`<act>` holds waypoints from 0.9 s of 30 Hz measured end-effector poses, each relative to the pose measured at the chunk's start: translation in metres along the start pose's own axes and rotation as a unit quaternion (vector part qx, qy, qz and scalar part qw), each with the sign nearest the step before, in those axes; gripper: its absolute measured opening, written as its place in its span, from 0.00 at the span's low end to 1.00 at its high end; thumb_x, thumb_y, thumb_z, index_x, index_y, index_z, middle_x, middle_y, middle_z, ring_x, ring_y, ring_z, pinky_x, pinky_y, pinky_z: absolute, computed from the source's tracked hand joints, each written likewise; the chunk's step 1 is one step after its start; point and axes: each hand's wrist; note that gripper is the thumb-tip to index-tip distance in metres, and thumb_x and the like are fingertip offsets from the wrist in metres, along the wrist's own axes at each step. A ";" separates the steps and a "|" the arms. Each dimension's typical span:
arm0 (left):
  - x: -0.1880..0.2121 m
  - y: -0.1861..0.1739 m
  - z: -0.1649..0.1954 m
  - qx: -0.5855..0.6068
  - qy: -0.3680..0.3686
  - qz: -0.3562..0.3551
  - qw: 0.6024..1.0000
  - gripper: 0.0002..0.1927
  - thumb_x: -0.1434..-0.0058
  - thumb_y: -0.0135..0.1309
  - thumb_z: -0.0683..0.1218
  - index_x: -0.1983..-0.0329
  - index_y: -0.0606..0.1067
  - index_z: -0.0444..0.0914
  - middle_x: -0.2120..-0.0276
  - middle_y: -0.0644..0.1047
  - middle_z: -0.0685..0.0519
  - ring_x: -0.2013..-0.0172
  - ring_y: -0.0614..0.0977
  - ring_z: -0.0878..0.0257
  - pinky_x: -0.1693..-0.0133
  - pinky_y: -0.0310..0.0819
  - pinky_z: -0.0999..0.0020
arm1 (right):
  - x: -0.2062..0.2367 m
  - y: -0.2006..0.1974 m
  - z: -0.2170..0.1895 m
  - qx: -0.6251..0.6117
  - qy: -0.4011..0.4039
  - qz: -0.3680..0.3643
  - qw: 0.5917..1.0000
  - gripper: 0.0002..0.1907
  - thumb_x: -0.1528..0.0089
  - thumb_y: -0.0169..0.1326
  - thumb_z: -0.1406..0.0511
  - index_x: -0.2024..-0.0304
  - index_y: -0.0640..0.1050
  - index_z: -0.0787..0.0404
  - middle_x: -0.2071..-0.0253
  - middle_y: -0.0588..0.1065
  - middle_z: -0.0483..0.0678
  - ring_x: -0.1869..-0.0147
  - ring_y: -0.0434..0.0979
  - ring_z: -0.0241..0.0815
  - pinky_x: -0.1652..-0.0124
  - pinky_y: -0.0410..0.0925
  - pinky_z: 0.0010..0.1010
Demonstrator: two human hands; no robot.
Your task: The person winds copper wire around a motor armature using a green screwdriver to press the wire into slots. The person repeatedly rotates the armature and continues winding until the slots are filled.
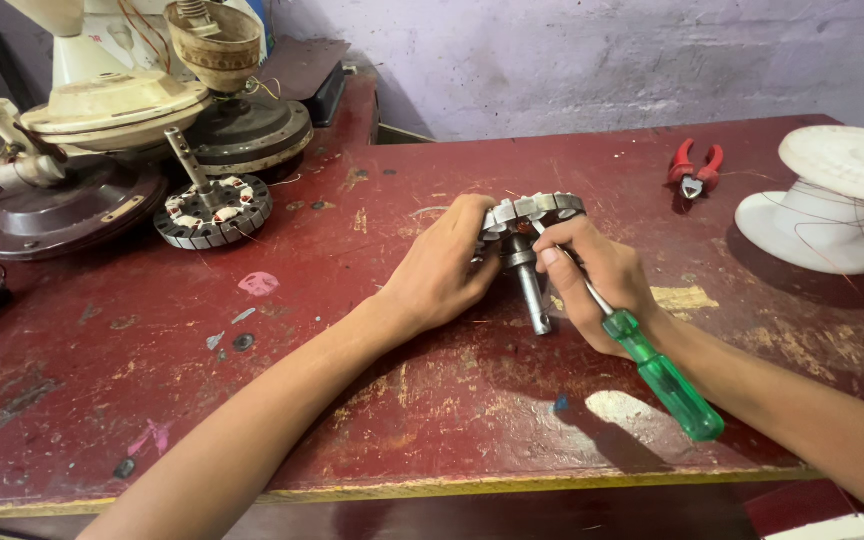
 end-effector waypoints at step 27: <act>0.001 0.003 0.007 0.002 -0.004 0.034 0.999 0.14 0.30 0.51 0.44 0.46 0.64 0.33 0.55 0.72 0.38 0.53 0.77 0.41 0.52 0.71 0.52 | -0.003 -0.002 -0.015 0.052 -0.029 -0.010 0.998 0.07 0.32 0.47 0.70 0.52 0.70 0.67 0.71 0.73 0.54 0.70 0.77 0.48 0.69 0.69 0.39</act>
Point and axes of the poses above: each hand's wrist, its own x-axis away from the middle knuckle, its own y-axis out of the palm, z = x × y
